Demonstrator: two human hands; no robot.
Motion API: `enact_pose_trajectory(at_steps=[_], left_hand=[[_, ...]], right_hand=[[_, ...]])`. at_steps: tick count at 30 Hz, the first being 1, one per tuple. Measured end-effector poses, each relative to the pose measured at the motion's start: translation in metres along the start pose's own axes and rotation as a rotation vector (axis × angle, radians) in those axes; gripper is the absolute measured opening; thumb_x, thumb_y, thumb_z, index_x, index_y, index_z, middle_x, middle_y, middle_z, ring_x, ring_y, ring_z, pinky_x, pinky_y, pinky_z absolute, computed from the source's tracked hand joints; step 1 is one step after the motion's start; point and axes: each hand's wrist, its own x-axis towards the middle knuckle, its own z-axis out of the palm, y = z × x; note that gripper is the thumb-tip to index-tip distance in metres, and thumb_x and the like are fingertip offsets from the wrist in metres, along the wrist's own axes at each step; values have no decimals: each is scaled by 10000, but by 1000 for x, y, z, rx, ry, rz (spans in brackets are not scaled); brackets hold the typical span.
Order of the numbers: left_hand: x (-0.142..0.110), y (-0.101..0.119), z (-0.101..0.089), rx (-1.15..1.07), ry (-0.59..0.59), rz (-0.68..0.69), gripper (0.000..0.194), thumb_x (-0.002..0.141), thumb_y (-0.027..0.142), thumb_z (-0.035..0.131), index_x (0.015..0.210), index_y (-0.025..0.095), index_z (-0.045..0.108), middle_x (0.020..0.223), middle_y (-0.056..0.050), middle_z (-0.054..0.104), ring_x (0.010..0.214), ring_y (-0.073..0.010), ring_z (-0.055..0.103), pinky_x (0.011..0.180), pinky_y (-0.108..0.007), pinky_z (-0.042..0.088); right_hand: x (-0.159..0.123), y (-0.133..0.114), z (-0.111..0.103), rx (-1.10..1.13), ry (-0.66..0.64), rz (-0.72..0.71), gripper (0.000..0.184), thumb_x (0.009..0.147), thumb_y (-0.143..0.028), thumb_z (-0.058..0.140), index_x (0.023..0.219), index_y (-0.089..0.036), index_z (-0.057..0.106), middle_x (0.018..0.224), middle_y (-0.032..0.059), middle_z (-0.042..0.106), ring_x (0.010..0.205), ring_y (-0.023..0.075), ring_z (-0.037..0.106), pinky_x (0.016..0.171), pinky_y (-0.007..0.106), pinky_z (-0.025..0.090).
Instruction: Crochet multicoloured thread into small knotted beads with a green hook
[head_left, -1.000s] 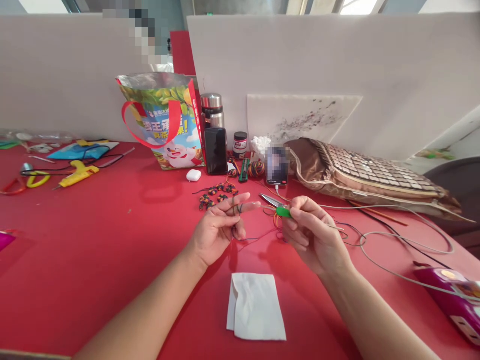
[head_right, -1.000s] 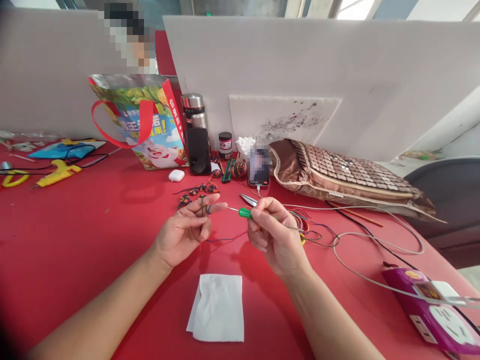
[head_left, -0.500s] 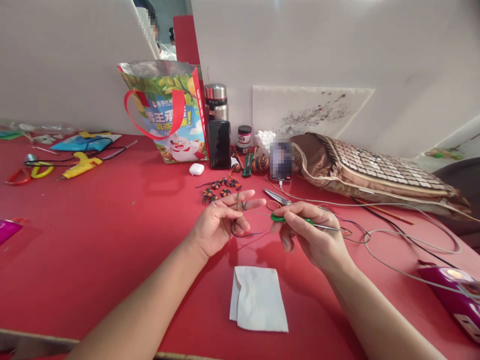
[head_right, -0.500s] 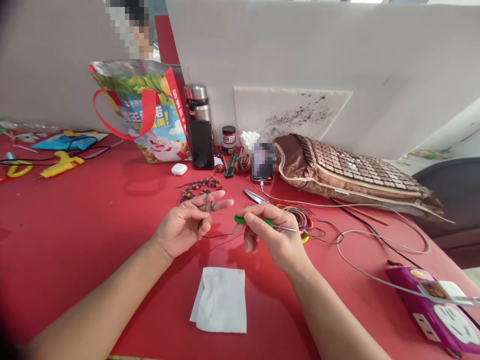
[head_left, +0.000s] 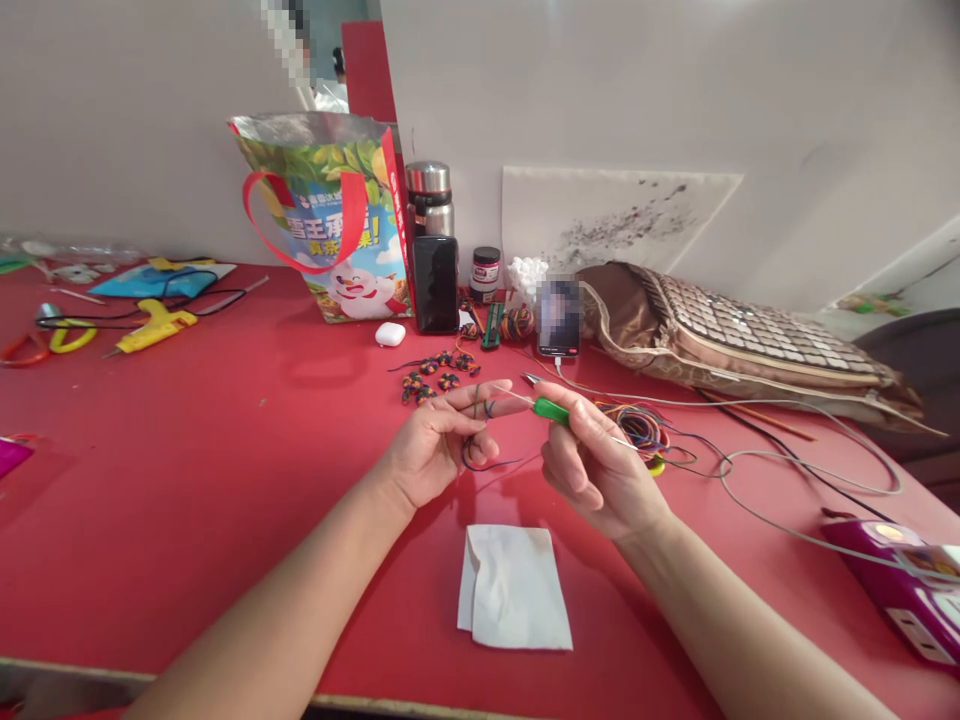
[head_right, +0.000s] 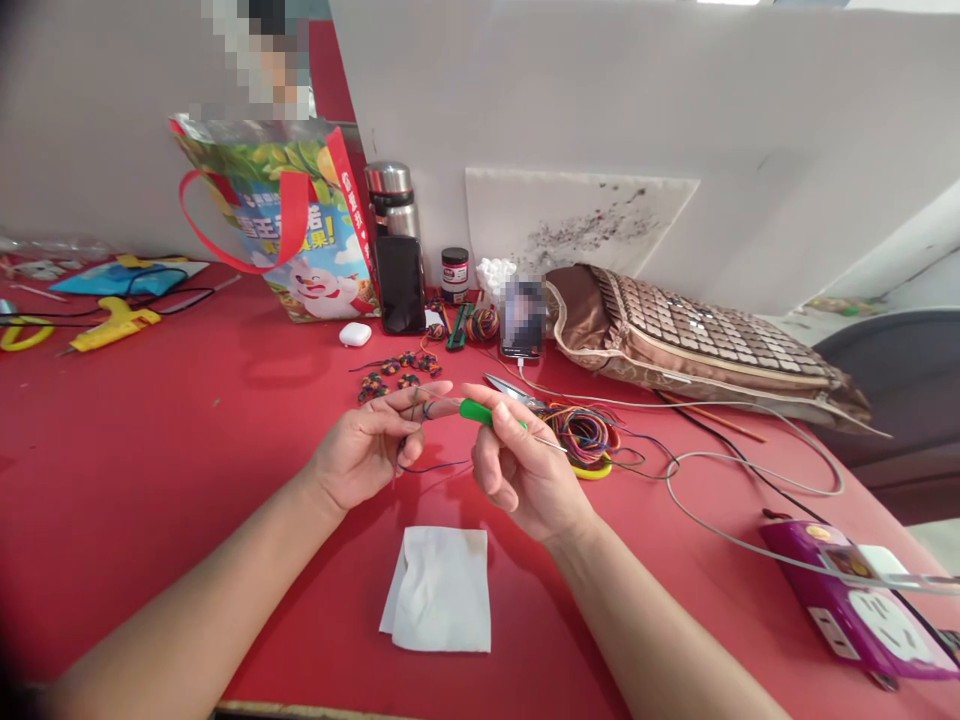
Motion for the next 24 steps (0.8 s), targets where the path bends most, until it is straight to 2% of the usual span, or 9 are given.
enact_pose_trajectory(at_steps=[3,9,13,20,24], left_hand=[[2,-1,-1,3,18,-6,419,765,-42,633,1090,98,857,1152,-191,852,488,-88,704,498,-153,545],[5,-4,-5,20,58,-15,375,748,-37,663,1040,107,849,1156,-189,851,505,-86,690,526,-170,567],[6,-5,-5,34,88,-24,386,746,-48,679,1057,103,850,1162,-193,848,506,-68,670,545,-161,571],[7,-5,-6,47,100,-17,411,734,-36,686,1074,109,866,1129,-187,855,493,-67,651,522,-164,554],[7,-5,-8,44,77,-19,417,745,-32,676,1089,111,863,1178,-198,845,494,-66,649,515,-167,544]], right_hand=[[-2,-4,6,39,-22,-22,272,948,-406,731,1178,-268,778,408,-121,395,378,93,177,407,228,221],[-5,-9,11,31,-30,-29,218,855,-312,636,1038,-240,729,521,-51,576,445,124,301,462,266,264],[-7,-8,11,-37,-39,-35,178,836,-302,636,998,-235,667,573,-39,597,477,128,335,480,271,275],[-9,-8,12,4,-79,-116,165,767,-221,672,931,-229,688,557,-66,475,512,122,304,505,274,265],[-8,-9,14,1,-47,-110,122,802,-259,747,889,-240,664,552,-97,370,505,102,226,491,256,225]])
